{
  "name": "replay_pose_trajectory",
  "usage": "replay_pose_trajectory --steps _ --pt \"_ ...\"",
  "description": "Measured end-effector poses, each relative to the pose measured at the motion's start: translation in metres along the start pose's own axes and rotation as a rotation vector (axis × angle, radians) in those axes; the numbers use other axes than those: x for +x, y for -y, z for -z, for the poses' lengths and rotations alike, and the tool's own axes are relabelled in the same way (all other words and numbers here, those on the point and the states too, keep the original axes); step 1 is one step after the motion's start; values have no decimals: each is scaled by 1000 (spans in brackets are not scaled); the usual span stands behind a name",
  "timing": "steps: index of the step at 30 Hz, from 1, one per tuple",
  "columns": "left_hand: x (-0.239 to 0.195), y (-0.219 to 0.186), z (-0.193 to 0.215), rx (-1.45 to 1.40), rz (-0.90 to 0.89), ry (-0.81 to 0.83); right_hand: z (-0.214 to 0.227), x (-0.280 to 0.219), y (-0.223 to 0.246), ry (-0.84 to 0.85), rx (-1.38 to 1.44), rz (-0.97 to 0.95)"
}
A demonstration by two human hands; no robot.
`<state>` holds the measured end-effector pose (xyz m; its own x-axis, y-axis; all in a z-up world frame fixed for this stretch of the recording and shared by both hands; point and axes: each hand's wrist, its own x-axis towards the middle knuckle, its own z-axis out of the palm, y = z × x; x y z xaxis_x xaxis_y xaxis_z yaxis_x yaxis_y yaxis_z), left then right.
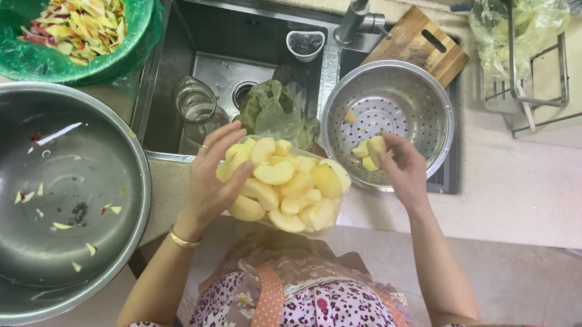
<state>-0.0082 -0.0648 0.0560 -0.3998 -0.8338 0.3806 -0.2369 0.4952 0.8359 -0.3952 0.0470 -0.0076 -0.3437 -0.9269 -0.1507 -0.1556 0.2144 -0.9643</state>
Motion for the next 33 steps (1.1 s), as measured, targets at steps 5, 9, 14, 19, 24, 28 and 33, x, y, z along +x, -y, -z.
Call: replay_pose_trajectory --steps 5,9,14,19,24,28,33 --pt "-49 10 -38 338 -378 -171 -69 -58 69 142 -464 874" --pt "-78 9 -65 549 -656 -118 -87 -64 60 338 -604 1187" --pt "-91 8 -77 589 -634 -84 -75 -67 31 281 -559 1178" --pt "-91 8 -75 560 -637 -87 -64 -70 43 288 -542 1158" --pt "-92 13 -77 516 -650 -82 -68 -8 78 -165 -200 894" --pt "-93 12 -69 442 -701 -76 -68 83 135 -13 -515 813" --pt "-93 16 -53 440 -449 -260 -6 123 -10 249 -1021 -12"
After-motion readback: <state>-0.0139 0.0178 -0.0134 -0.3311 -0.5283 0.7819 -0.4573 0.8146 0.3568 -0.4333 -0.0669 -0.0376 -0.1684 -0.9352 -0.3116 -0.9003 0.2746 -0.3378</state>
